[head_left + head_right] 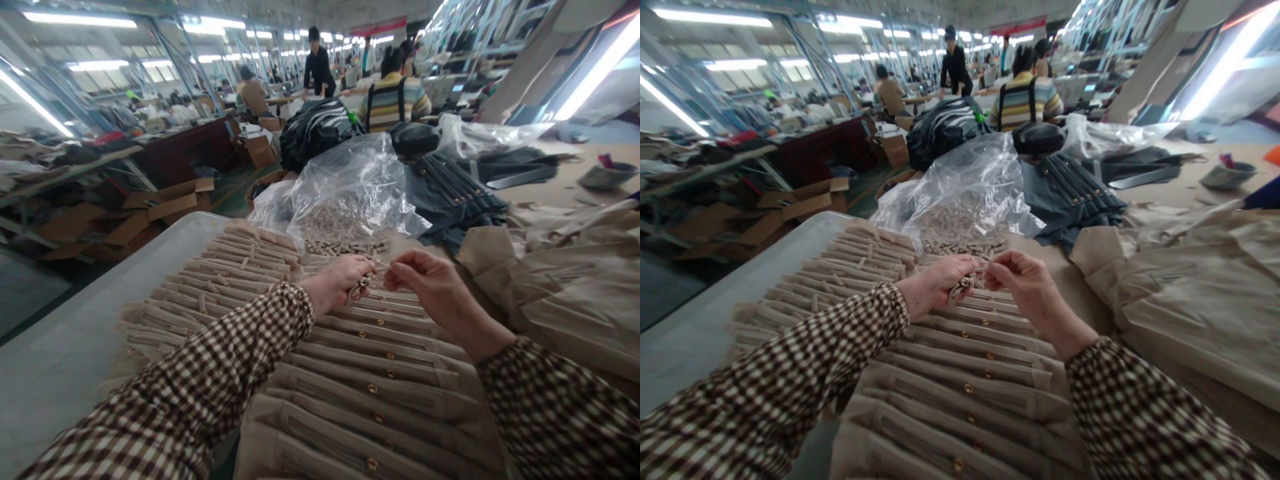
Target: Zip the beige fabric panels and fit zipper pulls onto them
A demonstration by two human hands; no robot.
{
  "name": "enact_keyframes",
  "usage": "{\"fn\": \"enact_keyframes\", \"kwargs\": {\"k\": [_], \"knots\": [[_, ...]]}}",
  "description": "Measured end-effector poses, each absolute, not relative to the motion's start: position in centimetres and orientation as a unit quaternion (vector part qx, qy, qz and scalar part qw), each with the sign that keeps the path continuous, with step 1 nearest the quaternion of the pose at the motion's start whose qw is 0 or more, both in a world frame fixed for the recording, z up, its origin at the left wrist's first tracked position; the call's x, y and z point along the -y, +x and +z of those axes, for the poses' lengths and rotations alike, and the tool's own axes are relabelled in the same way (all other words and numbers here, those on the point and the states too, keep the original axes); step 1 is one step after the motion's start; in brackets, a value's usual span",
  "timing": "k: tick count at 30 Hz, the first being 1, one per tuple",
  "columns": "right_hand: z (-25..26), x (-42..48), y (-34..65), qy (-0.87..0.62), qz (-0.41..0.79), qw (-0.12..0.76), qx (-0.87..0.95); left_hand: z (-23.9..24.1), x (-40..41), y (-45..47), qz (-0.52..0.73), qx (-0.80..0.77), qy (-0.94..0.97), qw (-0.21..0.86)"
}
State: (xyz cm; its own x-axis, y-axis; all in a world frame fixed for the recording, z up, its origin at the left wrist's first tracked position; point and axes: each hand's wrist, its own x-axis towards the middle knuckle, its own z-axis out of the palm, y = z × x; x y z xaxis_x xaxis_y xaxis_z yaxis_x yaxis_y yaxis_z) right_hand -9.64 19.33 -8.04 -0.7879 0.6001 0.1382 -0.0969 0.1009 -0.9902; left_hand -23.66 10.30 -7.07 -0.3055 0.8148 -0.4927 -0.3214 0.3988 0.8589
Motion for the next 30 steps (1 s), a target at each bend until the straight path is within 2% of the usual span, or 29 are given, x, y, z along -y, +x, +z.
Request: {"fn": "enact_keyframes", "kwargs": {"k": [5,8,14,21,30], "knots": [[-9.9,-20.8,-9.4,-0.226,0.627,0.229,0.709,-6.7,-8.9,-24.1,0.446,-0.63,0.256,0.582],[-10.9,-20.9,-9.2,-0.248,0.587,0.213,0.741,-6.5,-8.7,-24.0,0.368,-0.688,0.358,0.513],[-11.5,-20.9,-8.6,-0.276,0.385,0.096,0.875,-6.7,-10.0,-24.0,0.261,-0.751,0.456,0.4],[-10.9,-20.5,-8.8,-0.228,0.198,0.057,0.952,-6.1,-11.1,-23.4,0.18,-0.765,0.51,0.349],[-11.4,-20.1,-9.2,-0.233,0.175,0.032,0.956,-7.0,-11.0,-23.5,0.162,-0.777,0.509,0.333]]}}
